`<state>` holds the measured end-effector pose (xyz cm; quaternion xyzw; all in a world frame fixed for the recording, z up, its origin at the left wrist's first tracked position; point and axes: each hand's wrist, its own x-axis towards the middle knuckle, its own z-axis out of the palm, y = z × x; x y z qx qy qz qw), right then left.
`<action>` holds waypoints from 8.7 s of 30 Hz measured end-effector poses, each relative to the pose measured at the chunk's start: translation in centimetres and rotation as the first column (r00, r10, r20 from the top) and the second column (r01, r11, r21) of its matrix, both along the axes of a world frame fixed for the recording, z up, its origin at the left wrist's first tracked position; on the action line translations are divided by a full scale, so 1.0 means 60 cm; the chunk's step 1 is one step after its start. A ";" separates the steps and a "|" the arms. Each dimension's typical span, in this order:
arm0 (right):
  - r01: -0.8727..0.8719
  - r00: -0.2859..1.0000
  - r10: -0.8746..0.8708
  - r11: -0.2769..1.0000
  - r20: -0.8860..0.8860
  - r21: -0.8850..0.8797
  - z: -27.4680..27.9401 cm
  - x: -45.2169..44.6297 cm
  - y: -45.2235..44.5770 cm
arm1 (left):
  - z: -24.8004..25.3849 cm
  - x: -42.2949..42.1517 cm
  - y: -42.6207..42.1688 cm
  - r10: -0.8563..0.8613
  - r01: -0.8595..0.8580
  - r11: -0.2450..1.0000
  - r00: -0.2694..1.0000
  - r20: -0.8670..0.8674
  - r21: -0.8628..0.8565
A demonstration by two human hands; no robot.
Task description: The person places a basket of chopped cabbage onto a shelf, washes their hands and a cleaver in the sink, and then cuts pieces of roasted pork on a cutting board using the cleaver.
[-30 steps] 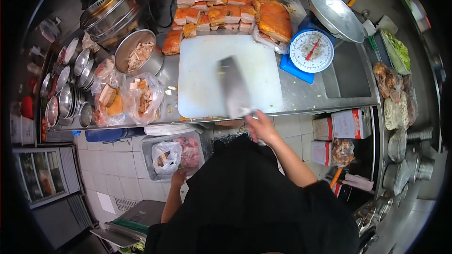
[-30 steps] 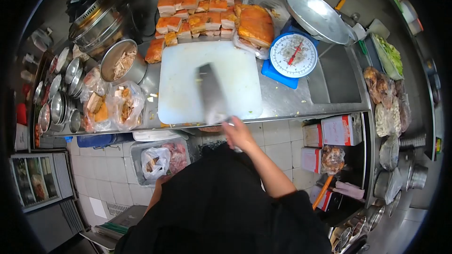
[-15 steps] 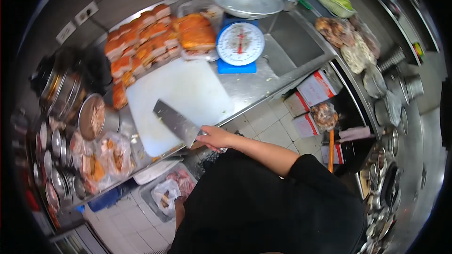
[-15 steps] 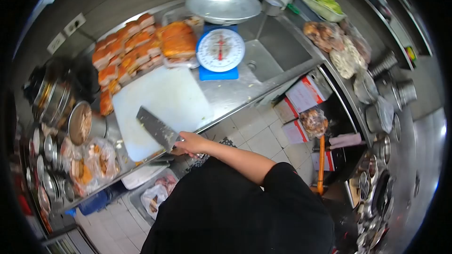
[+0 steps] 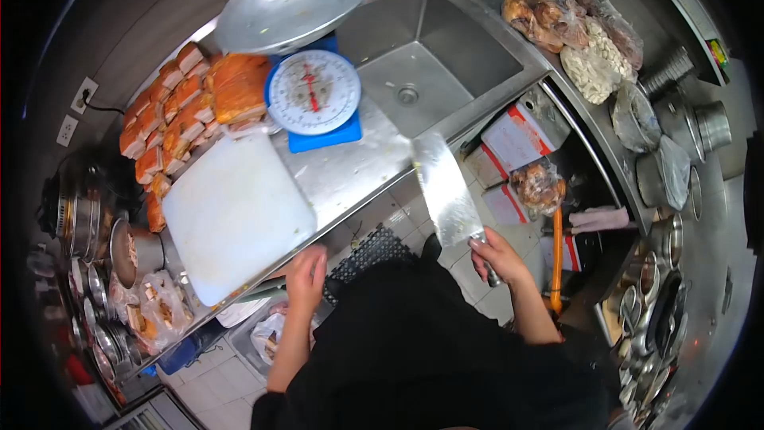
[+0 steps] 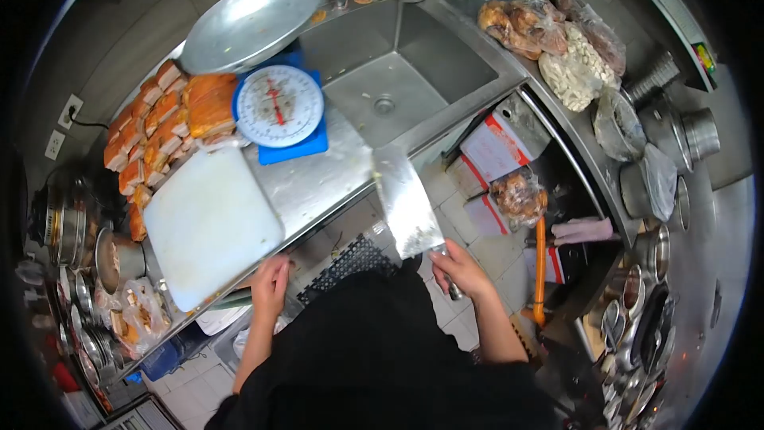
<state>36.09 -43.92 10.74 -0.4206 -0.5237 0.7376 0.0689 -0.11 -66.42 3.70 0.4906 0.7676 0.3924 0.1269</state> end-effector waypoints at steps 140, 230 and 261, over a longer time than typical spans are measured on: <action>-0.163 0.971 0.156 0.986 0.182 0.026 0.022 -0.130 1.002 | -0.041 -0.280 1.533 0.202 -0.455 0.890 0.362 0.910 -0.016; -0.432 0.335 0.830 -0.286 0.447 0.855 -0.297 -0.665 -0.602 | -0.214 -0.047 -0.573 0.119 -0.979 0.080 -0.179 0.977 -0.190; -0.713 0.145 0.764 -0.359 0.628 0.602 -0.240 -0.654 -0.614 | -0.221 -0.072 -0.618 0.196 -0.938 0.292 -0.131 0.972 -0.185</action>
